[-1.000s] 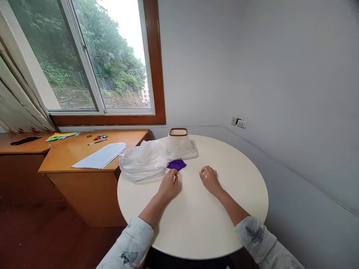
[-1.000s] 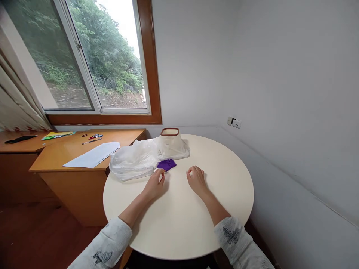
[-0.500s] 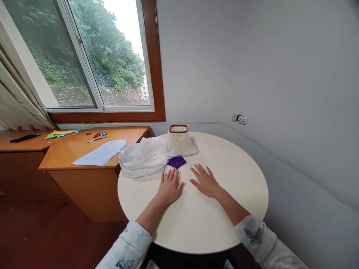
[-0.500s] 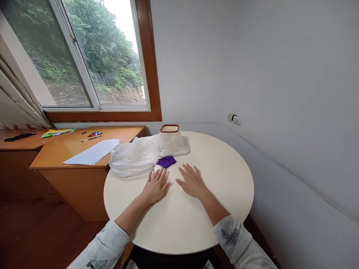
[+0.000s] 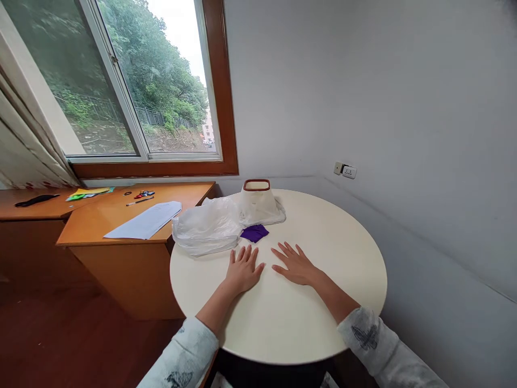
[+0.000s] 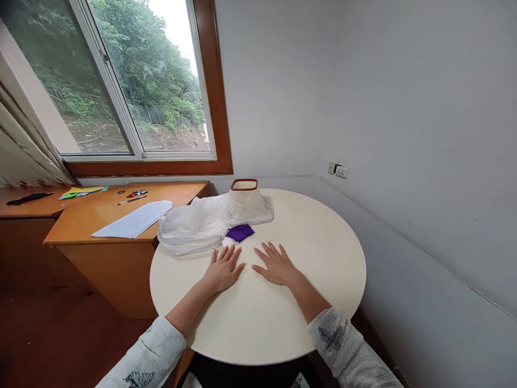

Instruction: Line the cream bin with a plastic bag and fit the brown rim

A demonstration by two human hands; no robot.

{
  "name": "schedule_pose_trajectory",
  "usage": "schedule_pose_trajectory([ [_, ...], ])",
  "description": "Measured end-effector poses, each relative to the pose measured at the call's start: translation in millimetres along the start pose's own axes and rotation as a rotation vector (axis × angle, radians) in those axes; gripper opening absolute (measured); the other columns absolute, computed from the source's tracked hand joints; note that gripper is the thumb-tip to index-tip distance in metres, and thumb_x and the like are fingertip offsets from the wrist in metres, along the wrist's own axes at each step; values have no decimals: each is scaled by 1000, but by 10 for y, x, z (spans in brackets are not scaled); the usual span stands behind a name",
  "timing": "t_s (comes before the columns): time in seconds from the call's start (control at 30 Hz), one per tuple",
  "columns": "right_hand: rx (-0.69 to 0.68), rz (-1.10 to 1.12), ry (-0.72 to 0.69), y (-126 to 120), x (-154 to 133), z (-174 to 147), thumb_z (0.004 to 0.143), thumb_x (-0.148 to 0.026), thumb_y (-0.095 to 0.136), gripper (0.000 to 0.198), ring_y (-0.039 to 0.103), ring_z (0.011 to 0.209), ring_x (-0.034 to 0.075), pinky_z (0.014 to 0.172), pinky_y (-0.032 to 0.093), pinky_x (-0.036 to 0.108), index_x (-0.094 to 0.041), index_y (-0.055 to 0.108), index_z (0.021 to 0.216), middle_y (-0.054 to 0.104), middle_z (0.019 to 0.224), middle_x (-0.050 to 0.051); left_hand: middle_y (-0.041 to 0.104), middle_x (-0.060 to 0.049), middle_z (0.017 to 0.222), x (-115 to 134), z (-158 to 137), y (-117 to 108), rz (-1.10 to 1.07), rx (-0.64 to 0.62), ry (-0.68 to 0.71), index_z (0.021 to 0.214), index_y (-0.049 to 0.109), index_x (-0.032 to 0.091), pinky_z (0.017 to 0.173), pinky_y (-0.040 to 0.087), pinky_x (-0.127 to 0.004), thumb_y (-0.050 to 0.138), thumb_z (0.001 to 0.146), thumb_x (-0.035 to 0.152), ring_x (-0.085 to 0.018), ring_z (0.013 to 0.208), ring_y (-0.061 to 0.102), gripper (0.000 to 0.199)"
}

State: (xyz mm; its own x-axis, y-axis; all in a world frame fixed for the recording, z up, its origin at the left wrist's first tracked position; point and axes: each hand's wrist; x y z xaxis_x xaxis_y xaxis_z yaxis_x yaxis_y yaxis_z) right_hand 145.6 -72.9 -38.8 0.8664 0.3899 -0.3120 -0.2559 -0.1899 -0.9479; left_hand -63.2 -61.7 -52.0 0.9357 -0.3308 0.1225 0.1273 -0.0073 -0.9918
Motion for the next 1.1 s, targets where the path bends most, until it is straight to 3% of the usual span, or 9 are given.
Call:
schedule_pose_trajectory([
  [0.5, -15, -6, -2, 11, 13, 1, 82, -66, 9, 68, -5, 136, 18, 107, -4, 41, -32, 10, 140, 4, 149, -3, 20, -9, 146, -3, -9, -6, -50, 1, -6, 138, 26, 22, 105, 3, -56, 18, 85, 58, -29, 134, 14, 64],
  [0.57, 23, -3, -14, 31, 21, 9, 84, -63, 11, 65, 0, 136, 19, 107, -1, 42, -32, 15, 140, 9, 149, -2, 25, -10, 145, 13, -23, -20, -69, 31, -5, 135, 31, 22, 104, 5, -56, 24, 85, 56, -30, 134, 17, 61],
  [0.63, 128, 6, -16, 30, 28, 65, 87, -57, 15, 57, 16, 134, 19, 106, 7, 41, -30, 28, 137, 24, 145, 1, 34, -10, 141, 30, -9, -59, -91, 82, -6, 130, 38, 21, 104, 11, -54, 30, 85, 51, -30, 131, 24, 54],
  [0.73, 316, 12, 13, -50, 38, 290, 91, -42, 21, 46, 39, 120, 16, 101, 23, 34, -24, 43, 127, 45, 131, 5, 51, -13, 124, 26, 130, -170, -135, 182, -28, 118, 48, 18, 98, 31, -45, 32, 87, 39, -27, 114, 47, 40],
  [0.8, 392, 9, 44, -147, 44, 536, 91, -35, 24, 42, 42, 116, 17, 98, 27, 33, -21, 43, 126, 47, 127, 7, 55, -13, 113, -18, 310, -266, -170, 240, -52, 112, 51, 17, 86, 42, -39, 30, 89, 34, -24, 100, 55, 36],
  [0.9, 451, 3, 86, -282, 42, 975, 89, -31, 30, 42, 31, 124, 20, 99, 23, 38, -22, 40, 129, 37, 135, 9, 56, -12, 108, -147, 655, -396, -226, 288, -66, 105, 56, 15, 80, 45, -35, 32, 87, 29, -23, 93, 58, 32],
  [1.0, 464, 4, 102, -327, 27, 1378, 86, -32, 38, 44, 15, 132, 24, 102, 16, 43, -24, 40, 129, 22, 143, 8, 54, -12, 113, -308, 981, -484, -284, 302, -62, 105, 59, 14, 88, 43, -32, 40, 84, 26, -22, 100, 56, 30],
  [1.1, 433, 13, 100, -289, 25, 1646, 86, -33, 38, 46, 12, 133, 24, 103, 13, 45, -19, 40, 130, 21, 145, 10, 52, -13, 120, -444, 1226, -550, -348, 299, -68, 106, 60, 13, 97, 36, -33, 46, 80, 24, -23, 111, 49, 32],
])
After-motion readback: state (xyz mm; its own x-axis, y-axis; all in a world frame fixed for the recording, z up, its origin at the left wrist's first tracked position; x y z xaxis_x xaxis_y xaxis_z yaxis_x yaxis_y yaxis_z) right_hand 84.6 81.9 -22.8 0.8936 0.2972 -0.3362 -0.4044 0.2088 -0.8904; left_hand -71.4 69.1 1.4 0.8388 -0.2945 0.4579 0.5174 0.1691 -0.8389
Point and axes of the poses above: each hand's wrist, its own z-axis towards the middle knuckle, its own y-axis out of the palm, x = y × z
